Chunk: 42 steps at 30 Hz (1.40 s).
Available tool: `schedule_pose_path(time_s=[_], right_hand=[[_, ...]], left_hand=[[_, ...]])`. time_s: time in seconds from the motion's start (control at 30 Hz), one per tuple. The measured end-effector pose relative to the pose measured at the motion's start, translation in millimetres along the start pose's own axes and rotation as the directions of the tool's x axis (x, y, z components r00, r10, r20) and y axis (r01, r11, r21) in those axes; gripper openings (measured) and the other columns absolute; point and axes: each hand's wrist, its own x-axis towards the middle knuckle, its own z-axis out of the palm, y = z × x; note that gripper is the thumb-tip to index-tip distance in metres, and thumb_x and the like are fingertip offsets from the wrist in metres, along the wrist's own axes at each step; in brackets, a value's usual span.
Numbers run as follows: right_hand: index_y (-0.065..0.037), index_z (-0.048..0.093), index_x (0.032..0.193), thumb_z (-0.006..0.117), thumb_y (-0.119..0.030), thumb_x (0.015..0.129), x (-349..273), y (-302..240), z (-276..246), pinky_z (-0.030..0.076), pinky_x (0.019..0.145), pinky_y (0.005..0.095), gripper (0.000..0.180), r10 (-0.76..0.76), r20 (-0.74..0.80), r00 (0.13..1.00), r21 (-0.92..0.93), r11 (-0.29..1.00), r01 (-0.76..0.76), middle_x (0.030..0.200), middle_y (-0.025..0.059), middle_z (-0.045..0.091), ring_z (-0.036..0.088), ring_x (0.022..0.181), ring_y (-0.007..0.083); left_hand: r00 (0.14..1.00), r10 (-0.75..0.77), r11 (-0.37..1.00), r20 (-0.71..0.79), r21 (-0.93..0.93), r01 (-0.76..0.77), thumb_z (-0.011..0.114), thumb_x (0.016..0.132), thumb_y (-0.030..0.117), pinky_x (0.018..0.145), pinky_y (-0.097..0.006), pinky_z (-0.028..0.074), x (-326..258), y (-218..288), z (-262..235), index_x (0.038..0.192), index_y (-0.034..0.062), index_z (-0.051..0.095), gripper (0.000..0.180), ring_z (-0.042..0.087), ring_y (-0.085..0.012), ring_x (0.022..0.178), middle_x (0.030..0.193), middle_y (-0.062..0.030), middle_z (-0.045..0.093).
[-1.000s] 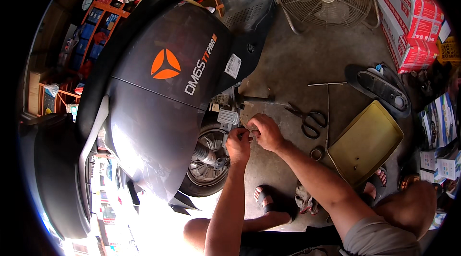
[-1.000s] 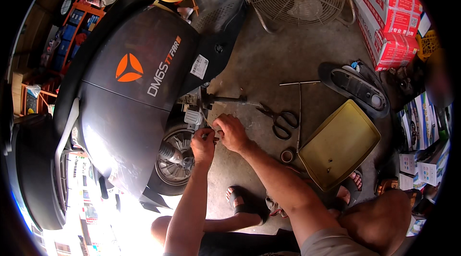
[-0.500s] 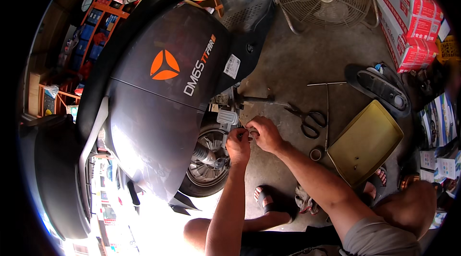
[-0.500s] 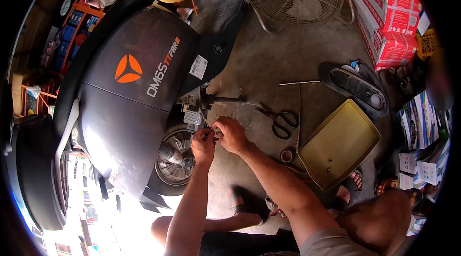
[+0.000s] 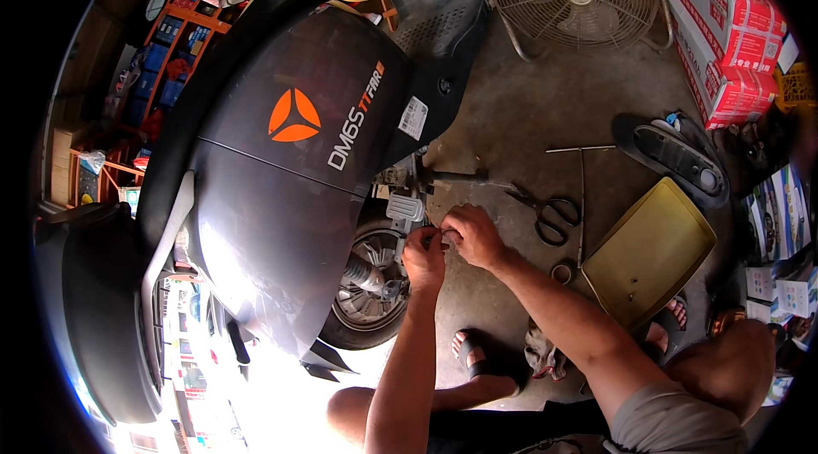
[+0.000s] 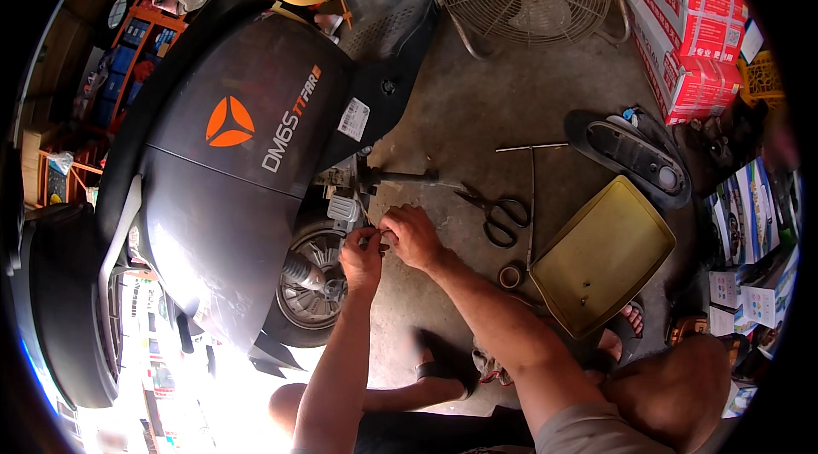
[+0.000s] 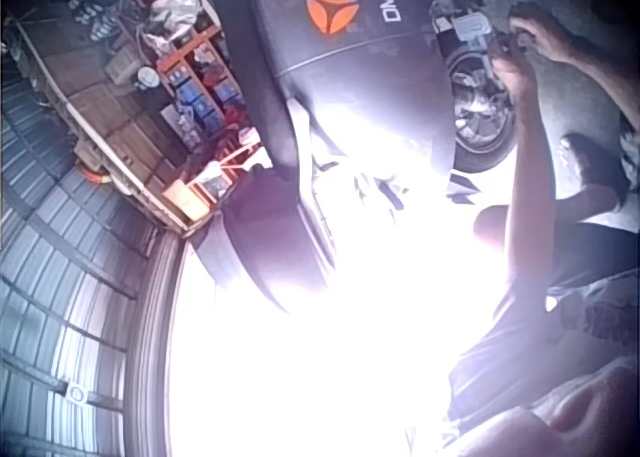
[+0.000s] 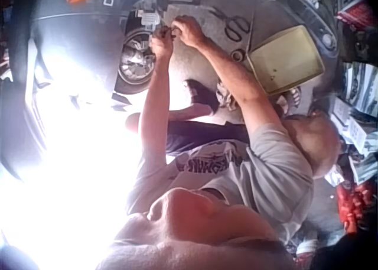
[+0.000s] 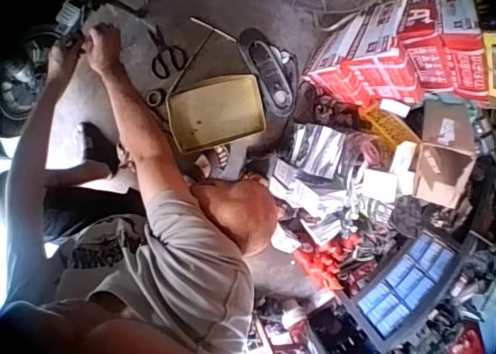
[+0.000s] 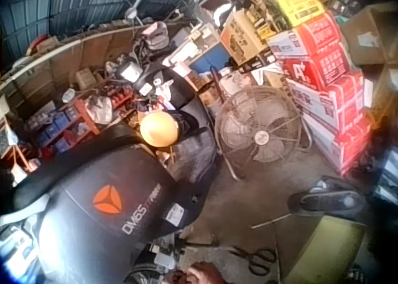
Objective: The person is repairing a scooter by working on its wiring. They are seen manipulating wires and using tools to adjust components near the scooter's engine area.
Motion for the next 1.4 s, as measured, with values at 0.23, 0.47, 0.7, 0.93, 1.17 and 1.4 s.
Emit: schedule_pose_path(time_s=[0.23, 0.47, 0.7, 0.93, 1.17, 1.4], right_hand=[[-0.011, 0.056, 0.077, 0.065, -0.001, 0.069, 1, -3, -2, 0.040, 0.072, 0.0399, 0.015, -0.058, -0.021, 0.998, -0.071, 0.996, 0.056, 0.079, 0.0037, 0.057, 0.056, 0.079, 0.0256], [-0.009, 0.058, 0.069, 0.064, -0.005, 0.068, 4, 3, 9, 0.044, 0.064, 0.0417, 0.007, 0.068, -0.009, 0.998, 0.047, 0.997, -0.068, 0.070, 0.0081, 0.061, 0.060, 0.070, 0.0308], [-0.003, 0.060, 0.066, 0.061, -0.007, 0.069, 21, 22, 19, 0.045, 0.054, 0.0365, 0.005, 0.580, 0.586, 0.566, 0.386, 0.413, -0.824, 0.063, 0.0079, 0.061, 0.059, 0.059, 0.0205], [-0.012, 0.058, 0.070, 0.058, -0.015, 0.080, 20, 20, 14, 0.042, 0.059, 0.0302, 0.010, 0.462, 0.861, 0.215, 0.371, -0.278, -0.886, 0.060, -0.0007, 0.052, 0.047, 0.054, 0.0115], [-0.008, 0.064, 0.076, 0.061, -0.016, 0.082, 10, 14, 8, 0.044, 0.055, 0.0300, 0.011, 0.612, 0.683, 0.399, 0.441, 0.090, -0.893, 0.069, 0.0004, 0.061, 0.052, 0.057, 0.0103], [-0.003, 0.062, 0.088, 0.058, -0.008, 0.084, -4, 12, 19, 0.048, 0.058, 0.0338, 0.008, 0.626, 0.158, 0.764, 0.452, 0.642, -0.620, 0.079, 0.0121, 0.067, 0.064, 0.067, 0.0235]], left_hand=[[1.000, -0.024, 1.000, 0.010, 0.008, 0.024, 0.064, 0.088, 0.008, 0.057, -0.026, 0.052, 0, 1, -1, 0.092, -0.0010, 0.065, 0.011, 0.068, -0.0142, 0.064, 0.076, -0.0090, 0.069], [0.991, 0.125, 0.990, -0.036, 0.067, -0.122, 0.062, 0.087, 0.007, 0.058, -0.027, 0.052, -1, -12, 3, 0.093, -0.0012, 0.065, 0.010, 0.068, -0.0154, 0.065, 0.078, -0.0090, 0.069], [0.975, 0.203, 0.970, -0.085, 0.154, -0.188, 0.064, 0.083, 0.006, 0.060, -0.030, 0.052, 1, -21, 6, 0.090, -0.0001, 0.067, 0.010, 0.066, -0.0161, 0.063, 0.076, -0.0093, 0.068], [0.953, 0.281, 0.943, -0.113, 0.220, -0.252, 0.066, 0.081, 0.006, 0.061, -0.030, 0.050, -1, -15, 4, 0.089, 0.0015, 0.068, 0.009, 0.064, -0.0176, 0.064, 0.079, -0.0087, 0.067], [0.982, 0.174, 0.977, -0.073, 0.139, -0.163, 0.066, 0.080, 0.005, 0.065, -0.032, 0.050, 0, -13, 4, 0.089, 0.0025, 0.067, 0.009, 0.063, -0.0205, 0.071, 0.083, -0.0098, 0.067], [0.995, 0.087, 0.994, -0.049, 0.077, -0.083, 0.066, 0.077, 0.004, 0.073, -0.037, 0.049, -1, -14, 4, 0.086, 0.0039, 0.067, 0.009, 0.063, -0.0293, 0.081, 0.087, -0.0115, 0.066]])
